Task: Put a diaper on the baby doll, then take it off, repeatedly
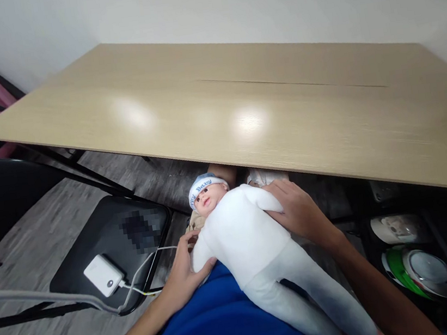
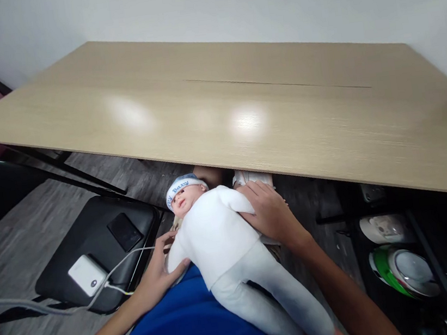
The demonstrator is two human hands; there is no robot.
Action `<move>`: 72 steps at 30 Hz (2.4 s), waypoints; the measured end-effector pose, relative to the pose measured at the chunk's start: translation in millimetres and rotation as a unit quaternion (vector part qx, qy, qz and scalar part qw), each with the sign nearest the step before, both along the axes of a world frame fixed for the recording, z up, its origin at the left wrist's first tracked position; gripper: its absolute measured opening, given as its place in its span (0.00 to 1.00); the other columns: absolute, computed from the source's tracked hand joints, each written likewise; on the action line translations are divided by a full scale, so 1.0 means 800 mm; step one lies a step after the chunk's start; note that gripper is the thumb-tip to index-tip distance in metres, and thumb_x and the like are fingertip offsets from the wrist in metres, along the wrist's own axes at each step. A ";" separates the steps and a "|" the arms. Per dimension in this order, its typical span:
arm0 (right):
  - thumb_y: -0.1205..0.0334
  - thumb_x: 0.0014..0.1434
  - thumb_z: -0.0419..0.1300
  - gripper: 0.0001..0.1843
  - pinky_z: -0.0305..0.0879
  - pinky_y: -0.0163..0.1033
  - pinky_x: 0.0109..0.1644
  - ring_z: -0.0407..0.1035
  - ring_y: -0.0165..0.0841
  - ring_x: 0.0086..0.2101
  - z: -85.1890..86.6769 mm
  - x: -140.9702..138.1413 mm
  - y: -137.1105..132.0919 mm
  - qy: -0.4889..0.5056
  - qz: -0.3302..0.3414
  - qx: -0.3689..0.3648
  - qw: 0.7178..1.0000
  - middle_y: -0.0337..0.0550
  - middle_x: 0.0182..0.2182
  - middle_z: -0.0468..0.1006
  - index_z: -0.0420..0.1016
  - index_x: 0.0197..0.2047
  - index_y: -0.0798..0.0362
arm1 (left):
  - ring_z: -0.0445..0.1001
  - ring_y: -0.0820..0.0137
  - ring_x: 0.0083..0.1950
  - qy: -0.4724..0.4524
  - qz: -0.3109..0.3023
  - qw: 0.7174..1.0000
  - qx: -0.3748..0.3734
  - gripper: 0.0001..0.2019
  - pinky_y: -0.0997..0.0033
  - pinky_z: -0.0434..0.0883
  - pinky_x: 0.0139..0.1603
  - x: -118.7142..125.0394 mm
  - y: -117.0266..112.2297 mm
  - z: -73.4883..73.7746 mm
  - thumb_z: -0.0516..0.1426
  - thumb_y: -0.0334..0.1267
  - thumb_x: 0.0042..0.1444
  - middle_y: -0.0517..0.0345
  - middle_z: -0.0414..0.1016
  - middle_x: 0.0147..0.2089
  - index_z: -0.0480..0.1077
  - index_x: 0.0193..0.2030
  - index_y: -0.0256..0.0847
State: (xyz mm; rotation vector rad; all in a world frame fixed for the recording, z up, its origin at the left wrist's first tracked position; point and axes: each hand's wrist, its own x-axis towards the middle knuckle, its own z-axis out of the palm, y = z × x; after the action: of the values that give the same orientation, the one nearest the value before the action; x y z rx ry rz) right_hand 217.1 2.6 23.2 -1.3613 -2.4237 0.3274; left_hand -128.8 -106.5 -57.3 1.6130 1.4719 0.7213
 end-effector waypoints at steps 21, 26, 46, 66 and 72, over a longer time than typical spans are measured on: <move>0.47 0.61 0.66 0.22 0.69 0.42 0.38 0.78 0.41 0.32 0.106 0.089 -0.054 0.076 -0.245 0.079 0.963 0.42 0.41 0.88 0.79 0.57 0.43 | 0.82 0.51 0.64 -0.064 -0.113 0.978 0.162 0.31 0.54 0.79 0.63 0.078 0.102 0.099 0.67 0.42 0.65 0.43 0.80 0.67 0.66 0.72 0.43; 0.46 0.59 0.64 0.25 0.64 0.41 0.35 0.75 0.40 0.31 0.106 0.105 -0.044 0.080 -0.322 0.070 0.941 0.43 0.37 0.85 0.80 0.58 0.45 | 0.84 0.53 0.61 -0.021 -0.135 0.964 0.229 0.29 0.57 0.79 0.61 0.095 0.146 0.130 0.66 0.42 0.64 0.46 0.84 0.64 0.68 0.69 0.41; 0.22 0.59 0.58 0.40 0.71 0.53 0.48 0.83 0.61 0.48 0.054 0.156 0.101 -0.040 -0.379 0.055 0.923 0.56 0.47 0.90 0.83 0.56 0.47 | 0.81 0.55 0.44 0.241 -0.191 0.914 0.264 0.24 0.63 0.68 0.41 0.087 0.404 0.166 0.66 0.56 0.57 0.49 0.85 0.46 0.77 0.53 0.41; 0.28 0.66 0.59 0.36 0.62 0.48 0.45 0.77 0.51 0.44 0.035 0.198 0.218 -0.065 -0.336 0.055 0.938 0.60 0.48 0.87 0.82 0.56 0.52 | 0.82 0.50 0.48 0.223 -0.150 0.917 0.295 0.38 0.56 0.74 0.48 0.062 0.529 0.119 0.60 0.78 0.61 0.47 0.85 0.49 0.75 0.55 0.43; 0.32 0.65 0.62 0.33 0.64 0.49 0.47 0.76 0.51 0.45 0.026 0.208 0.282 -0.056 -0.349 0.054 0.934 0.61 0.48 0.86 0.81 0.54 0.53 | 0.82 0.48 0.51 0.228 -0.137 0.914 0.306 0.37 0.54 0.75 0.52 0.072 0.584 0.111 0.60 0.77 0.61 0.46 0.85 0.51 0.74 0.56 0.43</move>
State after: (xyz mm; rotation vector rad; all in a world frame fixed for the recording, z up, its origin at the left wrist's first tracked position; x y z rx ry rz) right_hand 383.3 228.0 43.8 -2.1004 -1.8270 -0.0696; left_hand -70.9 361.0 31.4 2.5545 1.3477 0.7120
